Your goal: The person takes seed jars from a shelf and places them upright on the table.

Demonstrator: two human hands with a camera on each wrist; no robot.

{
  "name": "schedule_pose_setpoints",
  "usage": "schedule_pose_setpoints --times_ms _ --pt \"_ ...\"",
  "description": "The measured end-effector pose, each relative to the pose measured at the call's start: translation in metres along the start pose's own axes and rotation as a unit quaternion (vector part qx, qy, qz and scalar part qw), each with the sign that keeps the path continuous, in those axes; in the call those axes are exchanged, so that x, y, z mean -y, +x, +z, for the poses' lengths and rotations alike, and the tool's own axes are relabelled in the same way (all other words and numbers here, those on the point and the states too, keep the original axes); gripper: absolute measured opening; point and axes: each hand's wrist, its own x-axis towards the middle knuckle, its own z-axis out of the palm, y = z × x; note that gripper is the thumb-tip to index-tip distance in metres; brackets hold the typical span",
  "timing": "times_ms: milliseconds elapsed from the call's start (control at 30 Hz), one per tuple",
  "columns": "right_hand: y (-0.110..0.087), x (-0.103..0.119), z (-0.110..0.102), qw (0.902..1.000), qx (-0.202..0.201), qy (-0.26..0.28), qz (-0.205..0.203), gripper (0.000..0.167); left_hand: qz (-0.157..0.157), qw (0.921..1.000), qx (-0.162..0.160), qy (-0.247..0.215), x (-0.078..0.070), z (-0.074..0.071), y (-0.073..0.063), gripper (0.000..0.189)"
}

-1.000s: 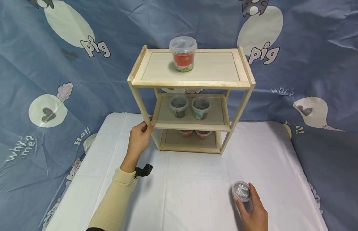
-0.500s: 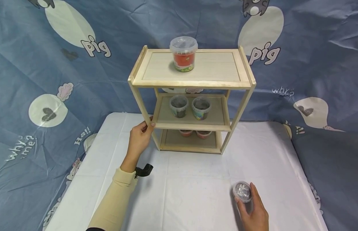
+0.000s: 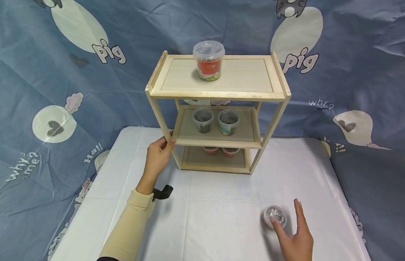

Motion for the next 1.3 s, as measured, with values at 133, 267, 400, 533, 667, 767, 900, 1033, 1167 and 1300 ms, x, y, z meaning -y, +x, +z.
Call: schedule_pose_setpoints --times_ms 133,267,400,533,667,767,900,1033,1167,1300 --pt "0.006 0.013 -0.007 0.9997 -0.008 0.024 0.001 0.091 -0.005 1.0 0.002 -0.001 0.001 0.0 0.0 0.039" --pt "0.012 0.024 -0.012 0.999 -0.022 0.037 -0.015 0.09 -0.003 1.0 0.003 -0.001 0.001 -0.001 0.001 0.038" --pt "0.017 0.033 -0.016 0.9969 -0.031 0.061 -0.037 0.089 -0.001 1.0 0.003 0.002 0.001 -0.002 0.001 0.038" --pt "0.021 0.044 -0.022 0.9934 -0.026 0.099 -0.052 0.087 -0.007 1.0 0.005 0.002 0.002 -0.002 0.0 0.038" --pt "0.027 0.056 -0.03 0.9883 -0.027 0.133 -0.071 0.086 -0.012 0.9999 0.007 -0.002 0.002 -0.003 0.0 0.039" --pt "0.033 0.065 -0.036 0.9848 -0.035 0.144 -0.091 0.087 -0.009 0.9999 0.005 -0.003 0.001 -0.003 0.0 0.039" --pt "0.044 0.075 -0.045 0.9832 -0.045 0.138 -0.111 0.09 -0.002 1.0 0.001 -0.002 0.002 -0.003 0.001 0.037" --pt "0.056 0.085 -0.054 0.9789 -0.052 0.133 -0.146 0.092 0.0 1.0 0.003 -0.009 0.001 -0.002 0.001 0.036" --pt "0.066 0.097 -0.061 0.9675 -0.058 0.149 -0.196 0.088 0.006 0.9999 0.006 -0.011 0.0 0.0 0.002 0.037" --pt "0.075 0.116 -0.066 0.9464 -0.062 0.187 -0.256 0.077 0.007 0.9999 0.001 -0.01 0.001 0.0 0.002 0.036"
